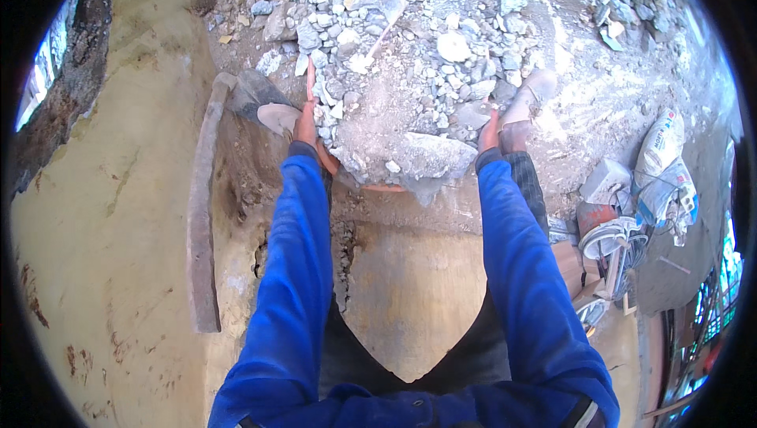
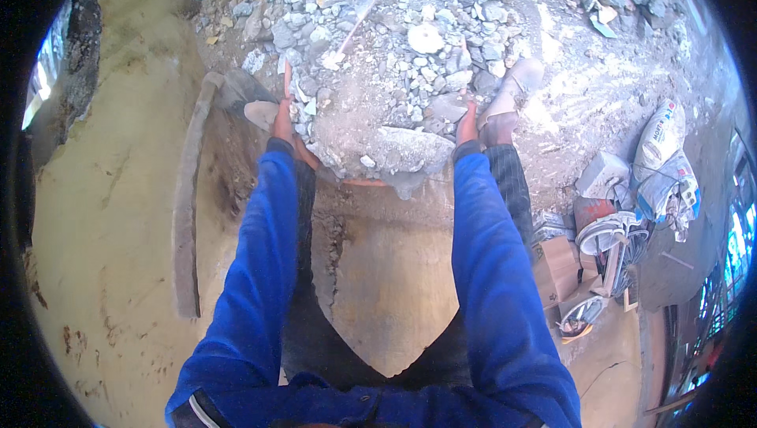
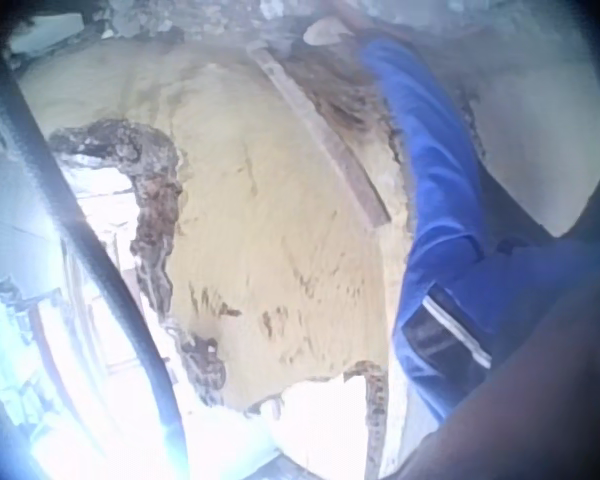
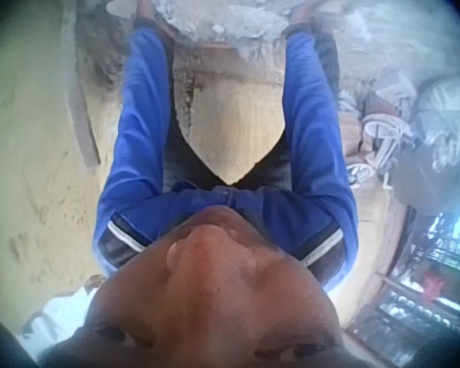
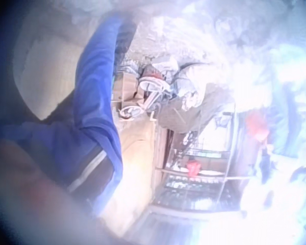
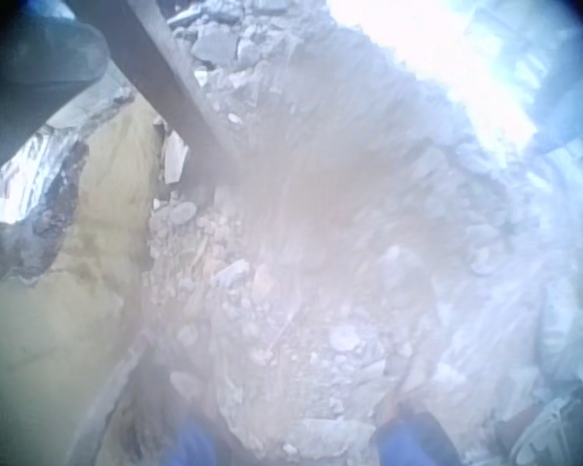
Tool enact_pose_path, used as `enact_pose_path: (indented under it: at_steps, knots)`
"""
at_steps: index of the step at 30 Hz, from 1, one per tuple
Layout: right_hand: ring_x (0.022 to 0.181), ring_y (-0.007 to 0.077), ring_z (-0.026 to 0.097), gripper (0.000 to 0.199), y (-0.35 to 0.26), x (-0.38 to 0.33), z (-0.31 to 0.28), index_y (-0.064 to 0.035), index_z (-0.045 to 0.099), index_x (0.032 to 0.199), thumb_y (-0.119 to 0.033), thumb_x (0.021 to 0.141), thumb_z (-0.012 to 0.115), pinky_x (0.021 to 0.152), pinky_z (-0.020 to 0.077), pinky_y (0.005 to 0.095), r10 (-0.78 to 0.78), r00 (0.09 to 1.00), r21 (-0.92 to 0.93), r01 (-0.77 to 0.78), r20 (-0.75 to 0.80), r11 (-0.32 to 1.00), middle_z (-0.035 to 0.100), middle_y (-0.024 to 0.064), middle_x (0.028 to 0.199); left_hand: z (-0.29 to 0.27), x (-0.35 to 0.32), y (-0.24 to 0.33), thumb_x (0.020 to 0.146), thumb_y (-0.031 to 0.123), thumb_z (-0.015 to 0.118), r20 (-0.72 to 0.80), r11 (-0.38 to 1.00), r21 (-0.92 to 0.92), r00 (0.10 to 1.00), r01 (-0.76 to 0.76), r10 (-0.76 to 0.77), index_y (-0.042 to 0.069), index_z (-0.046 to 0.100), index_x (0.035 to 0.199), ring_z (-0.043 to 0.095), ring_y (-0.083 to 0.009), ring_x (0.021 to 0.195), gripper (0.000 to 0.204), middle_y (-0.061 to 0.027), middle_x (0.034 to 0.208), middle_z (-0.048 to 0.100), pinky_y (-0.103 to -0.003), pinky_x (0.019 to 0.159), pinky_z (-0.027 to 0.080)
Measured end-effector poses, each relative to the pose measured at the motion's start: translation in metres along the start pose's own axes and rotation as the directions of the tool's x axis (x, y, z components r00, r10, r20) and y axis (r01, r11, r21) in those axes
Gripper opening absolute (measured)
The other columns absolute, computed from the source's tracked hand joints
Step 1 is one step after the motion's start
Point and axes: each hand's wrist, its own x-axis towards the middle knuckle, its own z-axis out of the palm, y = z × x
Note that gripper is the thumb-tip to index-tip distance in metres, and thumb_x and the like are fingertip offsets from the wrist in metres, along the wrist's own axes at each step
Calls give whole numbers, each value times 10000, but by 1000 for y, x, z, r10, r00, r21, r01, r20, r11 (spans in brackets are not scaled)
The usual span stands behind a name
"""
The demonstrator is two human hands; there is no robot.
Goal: The person scoops rubble into a red basin using a hoe, carries the basin to a wheelbarrow, and dumps the contents. The person repeats this cycle multiple times in a demolition site.
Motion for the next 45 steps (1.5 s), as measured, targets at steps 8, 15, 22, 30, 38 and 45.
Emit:
enact_pose_path:
  at_steps: [8, 15, 22, 30, 38, 45]
  knots:
    - [1004, 196, 510, 477, -22, -58, -30, -11, 518, 1114, -402, 910, 338, 880, 370, 289, -164, 986, 12, 165, -7, 986, 556, 106, 1082, 12, -48, 10, 808, 387, 522, 101, 982, 159, 991, -100, 85, -50, 563, 1085, 550, -147, 900, 519, -79, 1015, 594, -262, 796, 409]
    - [877, 128, 547, 453, -114, -238, -99, -42, 556, 1034, -435, 897, 379, 809, 417, 259, -79, 997, 341, 67, 21, 938, 586, 42, 983, 72, -262, 80, 842, 378, 503, 165, 879, 380, 956, -287, 241, -50, 568, 1047, 560, -164, 865, 478, -77, 990, 590, -298, 762, 432]
    - [1092, 296, 487, 652, -212, -421, -224, 52, 524, 1108, -524, 860, 344, 901, 346, 331, -173, 972, 137, 195, -158, 971, 544, 234, 1111, 149, -500, 135, 844, 392, 470, 355, 807, 433, 899, -401, 257, -65, 507, 1137, 533, -187, 947, 544, -107, 1070, 552, -311, 827, 419]
    - [1067, 322, 495, 718, -314, -556, -378, 61, 545, 1066, -576, 850, 297, 890, 351, 354, -116, 964, 356, 198, -239, 913, 553, 256, 1071, 294, -713, 162, 864, 393, 470, 659, 667, 413, 709, -621, 252, -11, 522, 1120, 564, -150, 809, 481, -54, 963, 569, -290, 707, 454]
    - [1102, 304, 449, 717, -392, -646, -549, 37, 506, 1158, -572, 863, 271, 918, 327, 362, -123, 895, 511, 353, -429, 784, 497, 194, 1186, 436, -829, 90, 858, 405, 460, 735, 599, 443, 652, -667, 184, 54, 480, 1170, 589, -190, 879, 471, -66, 1023, 574, -326, 759, 478]
    - [541, 206, 342, 616, -411, -628, -642, -32, 439, 642, -569, 878, 251, 587, 278, 449, -176, 843, 408, 415, -509, 813, 345, 66, 593, 571, -837, 40, 859, 410, 440, 887, 628, 392, 458, -672, -63, 72, 507, 1130, 610, -178, 816, 438, -65, 956, 595, -306, 672, 504]
